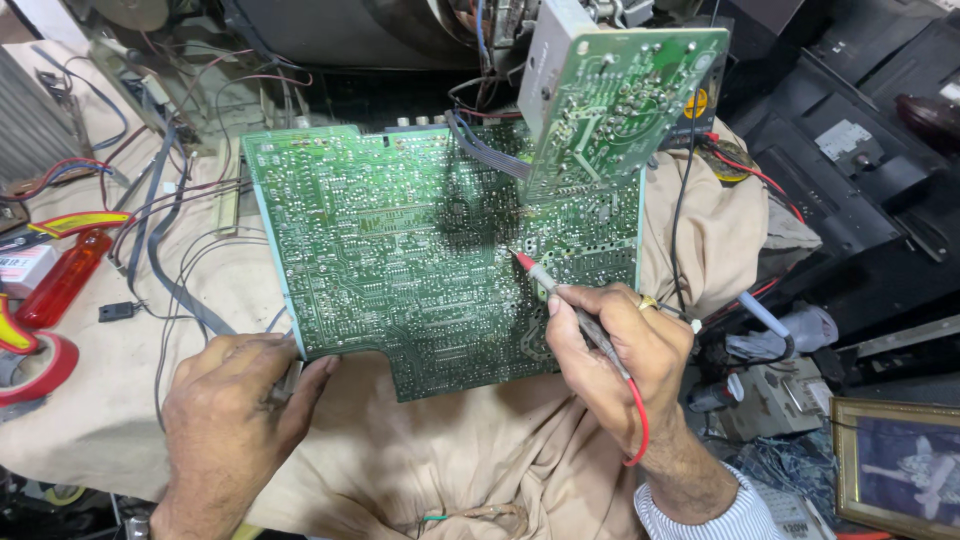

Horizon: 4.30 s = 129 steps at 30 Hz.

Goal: The person holds a green circuit board with the left hand and uses a multimeter probe in the right hand to touch multiple test points on the board. The person moves the probe across different areas of the board while maintaining contact with the circuit traces.

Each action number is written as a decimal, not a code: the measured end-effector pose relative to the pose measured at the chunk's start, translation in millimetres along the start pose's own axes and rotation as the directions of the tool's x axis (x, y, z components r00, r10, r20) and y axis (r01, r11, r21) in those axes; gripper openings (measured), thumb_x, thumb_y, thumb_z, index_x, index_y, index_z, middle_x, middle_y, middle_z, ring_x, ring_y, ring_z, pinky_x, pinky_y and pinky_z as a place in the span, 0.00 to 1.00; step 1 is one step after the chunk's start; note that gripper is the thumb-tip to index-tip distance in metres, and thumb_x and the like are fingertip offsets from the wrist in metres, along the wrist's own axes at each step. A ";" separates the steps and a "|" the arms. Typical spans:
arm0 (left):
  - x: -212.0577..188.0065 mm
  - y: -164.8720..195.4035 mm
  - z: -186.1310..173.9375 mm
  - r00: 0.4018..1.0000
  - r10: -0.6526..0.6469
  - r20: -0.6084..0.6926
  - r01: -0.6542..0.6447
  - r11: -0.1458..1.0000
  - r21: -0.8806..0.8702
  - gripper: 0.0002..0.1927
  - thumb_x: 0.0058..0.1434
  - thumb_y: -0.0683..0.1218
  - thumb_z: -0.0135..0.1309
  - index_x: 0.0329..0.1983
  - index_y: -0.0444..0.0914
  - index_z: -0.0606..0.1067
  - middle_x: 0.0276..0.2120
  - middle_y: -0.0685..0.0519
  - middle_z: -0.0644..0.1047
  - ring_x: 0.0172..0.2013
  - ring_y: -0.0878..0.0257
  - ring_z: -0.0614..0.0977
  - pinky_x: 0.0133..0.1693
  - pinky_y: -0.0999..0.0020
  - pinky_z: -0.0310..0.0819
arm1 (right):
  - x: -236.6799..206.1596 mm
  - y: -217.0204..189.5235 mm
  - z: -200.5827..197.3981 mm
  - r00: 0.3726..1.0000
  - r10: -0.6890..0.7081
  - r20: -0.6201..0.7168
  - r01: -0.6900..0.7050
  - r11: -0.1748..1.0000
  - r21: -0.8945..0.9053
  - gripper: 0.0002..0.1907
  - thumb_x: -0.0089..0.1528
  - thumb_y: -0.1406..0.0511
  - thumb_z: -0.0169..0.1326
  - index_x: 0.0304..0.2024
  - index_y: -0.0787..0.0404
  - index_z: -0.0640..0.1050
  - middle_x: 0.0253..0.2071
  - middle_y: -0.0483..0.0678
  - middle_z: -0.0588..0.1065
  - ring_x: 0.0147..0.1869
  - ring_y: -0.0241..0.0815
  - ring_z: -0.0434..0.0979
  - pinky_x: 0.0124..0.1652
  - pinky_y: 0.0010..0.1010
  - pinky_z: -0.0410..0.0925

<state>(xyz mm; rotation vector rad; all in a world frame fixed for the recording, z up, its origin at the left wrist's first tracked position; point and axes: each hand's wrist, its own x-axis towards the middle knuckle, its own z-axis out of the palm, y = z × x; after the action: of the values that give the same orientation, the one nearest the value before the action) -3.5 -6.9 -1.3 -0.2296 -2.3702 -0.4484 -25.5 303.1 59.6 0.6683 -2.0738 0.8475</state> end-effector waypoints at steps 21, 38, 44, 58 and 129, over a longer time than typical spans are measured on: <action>5.9 2.1 -4.8 1.000 0.004 0.004 -0.004 0.999 -0.045 0.13 0.50 0.49 0.69 0.33 0.37 0.81 0.32 0.52 0.82 0.37 0.53 0.82 0.39 0.57 0.73 | -29.3 13.5 -13.7 0.989 -0.108 -0.099 0.118 0.988 0.099 0.09 0.55 0.74 0.64 0.38 0.70 0.80 0.27 0.48 0.78 0.25 0.34 0.77 0.28 0.24 0.66; 7.0 3.3 -3.7 1.000 0.007 0.007 -0.006 0.999 -0.049 0.13 0.51 0.49 0.68 0.34 0.37 0.82 0.33 0.52 0.82 0.37 0.53 0.82 0.40 0.57 0.73 | -35.7 22.2 -14.1 0.985 -0.129 -0.115 0.135 0.990 0.050 0.11 0.53 0.74 0.66 0.38 0.71 0.81 0.21 0.43 0.73 0.20 0.31 0.67 0.24 0.25 0.60; 7.2 3.8 -4.8 1.000 -0.006 0.012 0.006 0.999 -0.049 0.14 0.50 0.49 0.69 0.34 0.37 0.81 0.33 0.51 0.82 0.38 0.53 0.82 0.40 0.57 0.73 | -34.0 19.1 -16.8 0.995 -0.059 -0.082 0.061 0.998 0.015 0.11 0.52 0.75 0.66 0.37 0.71 0.82 0.20 0.44 0.72 0.19 0.32 0.67 0.23 0.25 0.58; 5.4 2.6 -2.3 1.000 0.001 0.012 0.000 1.000 -0.031 0.14 0.50 0.50 0.69 0.33 0.37 0.81 0.33 0.52 0.82 0.37 0.53 0.82 0.39 0.57 0.72 | -36.1 23.0 -18.0 0.995 -0.080 -0.055 0.080 0.997 0.004 0.06 0.52 0.73 0.64 0.32 0.68 0.80 0.26 0.48 0.78 0.21 0.34 0.70 0.25 0.25 0.61; 4.9 3.4 -0.7 1.000 0.001 0.011 -0.001 1.000 -0.012 0.14 0.49 0.49 0.70 0.32 0.37 0.81 0.33 0.52 0.82 0.38 0.53 0.82 0.40 0.57 0.72 | -43.8 27.2 -19.2 0.987 -0.017 -0.161 0.026 0.998 0.054 0.06 0.58 0.73 0.62 0.38 0.70 0.79 0.25 0.47 0.77 0.25 0.32 0.75 0.24 0.20 0.64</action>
<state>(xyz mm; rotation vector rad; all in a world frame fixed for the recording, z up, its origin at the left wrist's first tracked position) -5.8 -3.8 3.3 -0.2396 -2.3789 -0.4623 -11.1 342.2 23.8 0.6302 -1.9021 0.9202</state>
